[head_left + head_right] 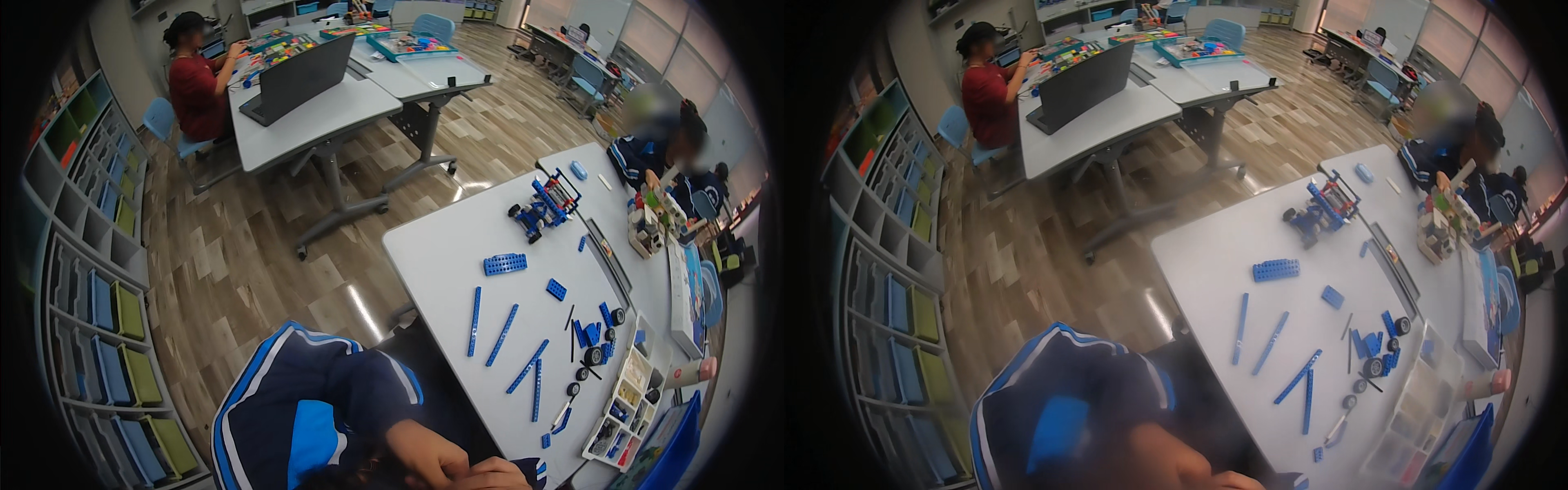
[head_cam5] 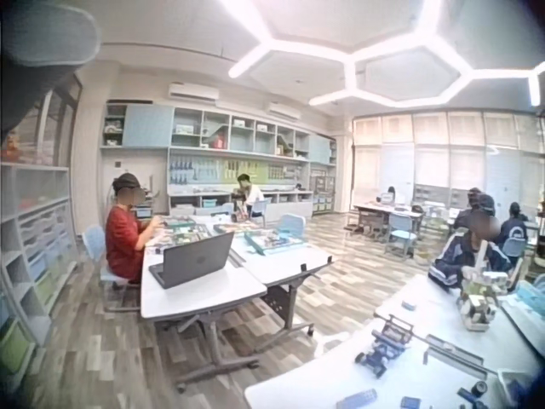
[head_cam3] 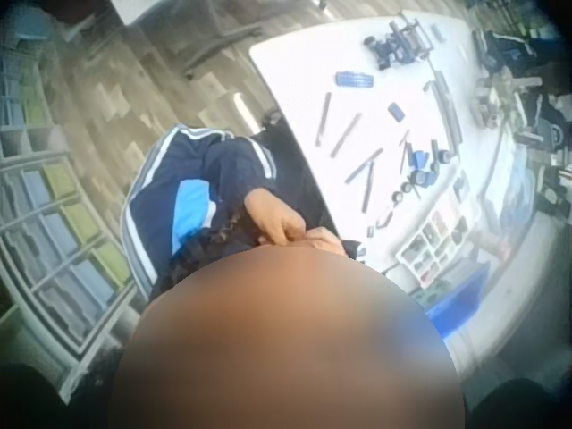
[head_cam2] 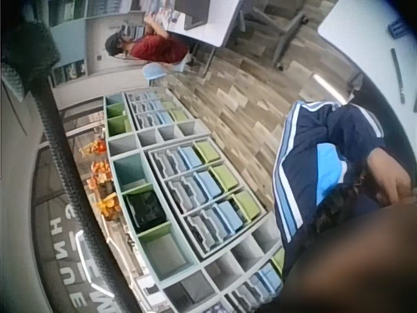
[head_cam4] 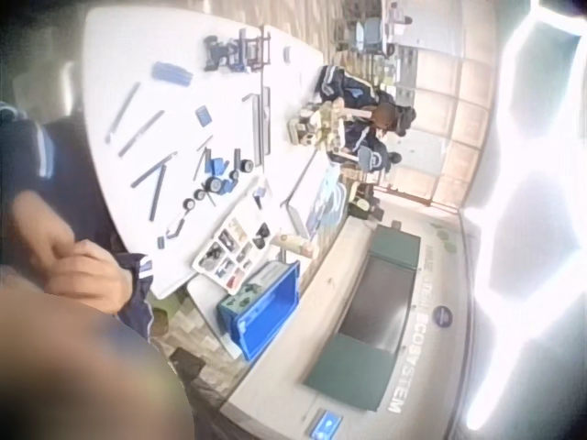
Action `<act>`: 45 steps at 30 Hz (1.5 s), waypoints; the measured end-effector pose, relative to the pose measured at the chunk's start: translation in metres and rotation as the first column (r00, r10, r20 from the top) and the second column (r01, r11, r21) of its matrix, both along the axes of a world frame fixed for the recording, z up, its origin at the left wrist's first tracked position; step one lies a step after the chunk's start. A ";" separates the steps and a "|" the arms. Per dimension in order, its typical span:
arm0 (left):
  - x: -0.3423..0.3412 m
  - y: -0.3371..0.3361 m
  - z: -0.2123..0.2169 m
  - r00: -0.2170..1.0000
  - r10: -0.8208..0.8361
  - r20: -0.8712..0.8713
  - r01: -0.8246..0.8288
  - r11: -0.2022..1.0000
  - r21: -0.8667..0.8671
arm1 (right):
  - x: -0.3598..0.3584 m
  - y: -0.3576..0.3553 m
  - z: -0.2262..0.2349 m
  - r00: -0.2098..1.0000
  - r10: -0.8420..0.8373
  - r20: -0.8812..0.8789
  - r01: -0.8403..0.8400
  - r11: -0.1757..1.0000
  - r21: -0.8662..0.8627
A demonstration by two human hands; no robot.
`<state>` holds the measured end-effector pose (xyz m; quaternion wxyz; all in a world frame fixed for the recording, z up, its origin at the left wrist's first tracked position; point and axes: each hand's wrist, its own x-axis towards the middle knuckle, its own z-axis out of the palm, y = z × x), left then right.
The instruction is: The person assembles a Lego vehicle by connecting blue and white beams, plates, and wheels on a table. They select pieces from a tray, align beams to form a rectangular frame, and attach wheels to the structure.
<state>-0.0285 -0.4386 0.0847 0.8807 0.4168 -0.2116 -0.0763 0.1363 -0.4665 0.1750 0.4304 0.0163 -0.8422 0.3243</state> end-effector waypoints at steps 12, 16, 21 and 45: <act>-0.028 0.034 -0.085 0.842 0.533 0.076 -0.422 0.566 0.708 | 0.054 -0.018 0.012 0.955 -0.131 -0.264 0.125 0.991 -0.042; -0.041 0.034 -0.125 0.768 0.625 -0.141 -0.125 0.361 0.924 | 0.073 -0.023 0.023 0.940 -0.169 -0.297 0.192 0.980 0.051; -0.032 0.018 -0.139 0.754 0.656 -0.019 -0.074 0.114 0.991 | 0.073 -0.013 0.049 0.992 0.031 -0.120 -0.049 0.988 -0.147; -0.004 0.006 -0.159 0.797 0.591 0.122 -0.183 0.043 0.982 | 0.065 -0.062 0.085 0.935 -0.017 -0.355 0.044 0.997 0.069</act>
